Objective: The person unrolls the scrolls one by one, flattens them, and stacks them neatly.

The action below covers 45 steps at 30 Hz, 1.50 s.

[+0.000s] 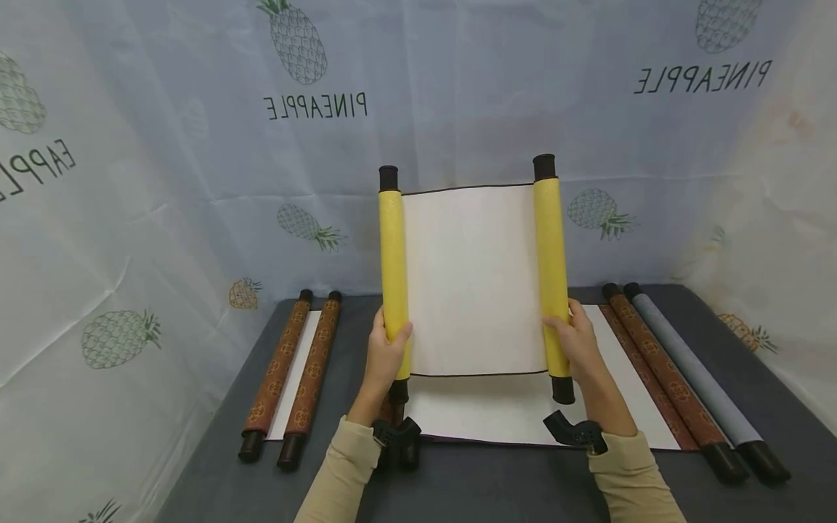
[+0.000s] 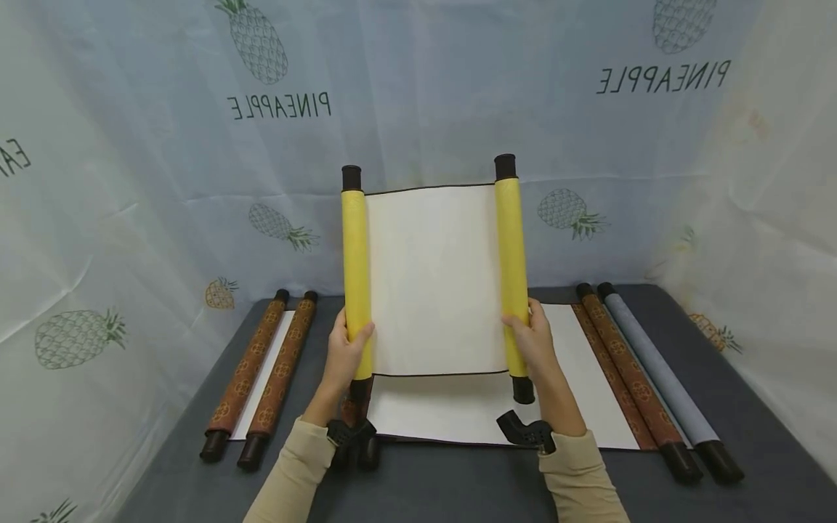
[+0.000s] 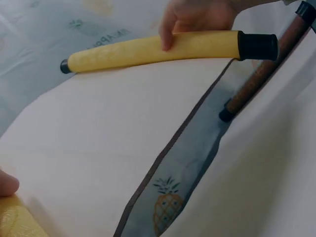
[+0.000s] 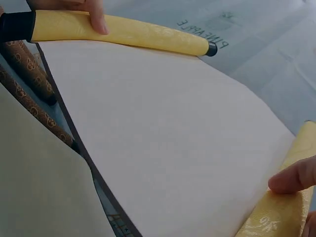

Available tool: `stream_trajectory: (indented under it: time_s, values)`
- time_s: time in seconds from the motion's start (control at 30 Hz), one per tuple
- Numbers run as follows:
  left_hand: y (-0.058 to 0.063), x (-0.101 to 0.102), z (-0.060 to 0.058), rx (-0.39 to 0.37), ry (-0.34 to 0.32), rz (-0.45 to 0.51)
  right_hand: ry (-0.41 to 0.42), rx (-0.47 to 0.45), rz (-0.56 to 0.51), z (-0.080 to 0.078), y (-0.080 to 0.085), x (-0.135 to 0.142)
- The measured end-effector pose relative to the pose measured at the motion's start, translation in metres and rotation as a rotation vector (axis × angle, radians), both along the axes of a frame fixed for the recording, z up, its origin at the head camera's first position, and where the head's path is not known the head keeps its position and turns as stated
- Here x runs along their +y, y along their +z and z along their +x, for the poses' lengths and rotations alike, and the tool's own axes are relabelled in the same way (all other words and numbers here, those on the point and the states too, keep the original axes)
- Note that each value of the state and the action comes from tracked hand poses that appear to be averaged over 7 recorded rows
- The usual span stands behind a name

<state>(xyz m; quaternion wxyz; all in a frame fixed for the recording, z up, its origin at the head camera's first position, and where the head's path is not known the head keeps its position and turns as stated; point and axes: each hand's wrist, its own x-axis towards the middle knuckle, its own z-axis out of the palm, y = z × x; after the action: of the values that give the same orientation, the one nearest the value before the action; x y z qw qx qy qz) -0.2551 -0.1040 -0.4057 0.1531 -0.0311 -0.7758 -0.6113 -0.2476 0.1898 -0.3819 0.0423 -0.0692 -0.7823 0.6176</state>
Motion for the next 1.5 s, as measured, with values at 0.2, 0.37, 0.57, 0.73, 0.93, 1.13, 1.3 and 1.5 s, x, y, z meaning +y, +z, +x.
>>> stream_trajectory:
  time_s: [0.2,0.37,0.57,0.73,0.93,1.13,1.3,1.5]
  values:
    - [-0.002,0.004,0.004,0.032,0.029,0.042,-0.093,0.011,0.007,0.002,-0.002,-0.005]
    - [-0.001,0.004,0.004,0.037,0.043,0.045,-0.096,-0.008,0.055,0.004,-0.002,-0.006]
    - [-0.001,0.001,0.002,0.036,0.093,0.022,-0.103,-0.006,0.083,0.001,-0.008,-0.005]
    - [-0.001,-0.003,0.002,0.041,0.102,-0.007,-0.105,0.0,0.114,0.0,-0.011,-0.001]
    - [-0.004,-0.005,-0.001,0.071,0.096,-0.024,-0.125,0.014,0.146,0.002,-0.009,0.008]
    - [-0.003,-0.011,-0.003,0.128,0.088,0.003,-0.136,0.024,0.148,0.003,-0.01,0.014]
    - [-0.001,-0.014,-0.005,0.127,0.096,-0.009,-0.127,0.04,0.144,0.002,-0.01,0.018]
    - [0.0,-0.017,-0.006,0.117,0.09,-0.017,-0.155,0.094,0.158,0.003,-0.011,0.018]
